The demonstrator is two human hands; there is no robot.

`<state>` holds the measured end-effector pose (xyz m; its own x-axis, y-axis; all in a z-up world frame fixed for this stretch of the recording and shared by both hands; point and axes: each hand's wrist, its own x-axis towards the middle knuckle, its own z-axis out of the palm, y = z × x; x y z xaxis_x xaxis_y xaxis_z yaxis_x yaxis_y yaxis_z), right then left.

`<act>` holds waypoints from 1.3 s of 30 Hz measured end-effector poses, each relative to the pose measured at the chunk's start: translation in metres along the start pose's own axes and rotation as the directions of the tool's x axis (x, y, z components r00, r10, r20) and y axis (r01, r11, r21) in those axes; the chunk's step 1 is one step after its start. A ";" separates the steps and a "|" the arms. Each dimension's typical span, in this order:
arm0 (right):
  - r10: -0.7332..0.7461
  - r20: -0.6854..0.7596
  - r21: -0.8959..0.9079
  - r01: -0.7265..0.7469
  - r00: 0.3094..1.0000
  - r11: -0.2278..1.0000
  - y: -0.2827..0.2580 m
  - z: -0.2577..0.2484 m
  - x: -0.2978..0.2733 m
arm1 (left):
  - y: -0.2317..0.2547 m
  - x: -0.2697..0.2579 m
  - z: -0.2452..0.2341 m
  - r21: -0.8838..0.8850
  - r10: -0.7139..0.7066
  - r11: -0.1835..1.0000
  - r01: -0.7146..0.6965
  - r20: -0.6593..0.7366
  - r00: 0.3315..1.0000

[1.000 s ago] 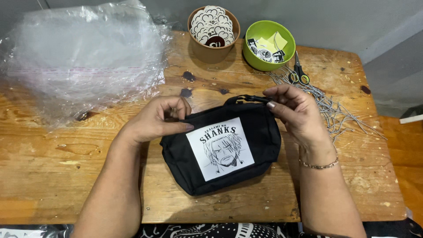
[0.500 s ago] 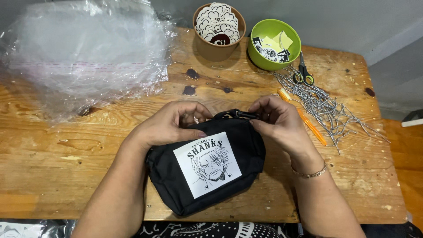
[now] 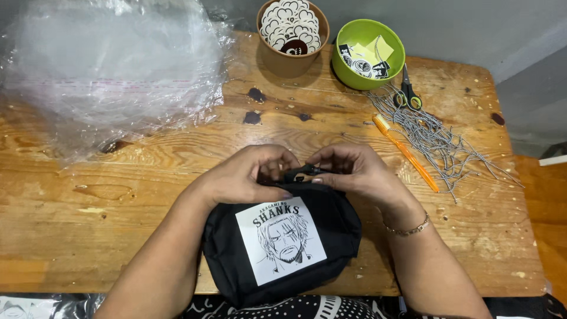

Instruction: The person wipes a black pouch with a brush, then attaches a metal chain to a decorative tag and fastens it to the pouch. The person finishes by brushing the pouch again.

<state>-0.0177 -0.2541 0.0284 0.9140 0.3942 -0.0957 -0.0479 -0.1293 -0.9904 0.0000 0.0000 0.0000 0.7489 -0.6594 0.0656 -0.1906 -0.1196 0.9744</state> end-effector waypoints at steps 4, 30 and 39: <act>0.011 0.061 -0.013 -0.010 0.998 1.000 0.012 0.001 0.002 | -0.004 0.003 0.008 -0.090 -0.033 0.995 0.036 0.032 0.999; -0.405 -0.138 -0.697 0.202 0.904 0.688 0.012 0.033 -0.004 | -0.061 0.022 0.022 -0.213 -0.103 0.975 0.056 -0.218 0.970; -0.360 -0.244 -0.526 0.189 0.901 0.829 0.044 0.030 0.007 | -0.053 0.016 0.016 -0.243 -0.075 0.970 0.026 -0.197 0.978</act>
<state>-0.0254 -0.2301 -0.0192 0.9386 0.1797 0.2945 0.3449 -0.5116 -0.7870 0.0123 -0.0164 -0.0543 0.8715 -0.4893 0.0333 -0.0116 0.0473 0.9988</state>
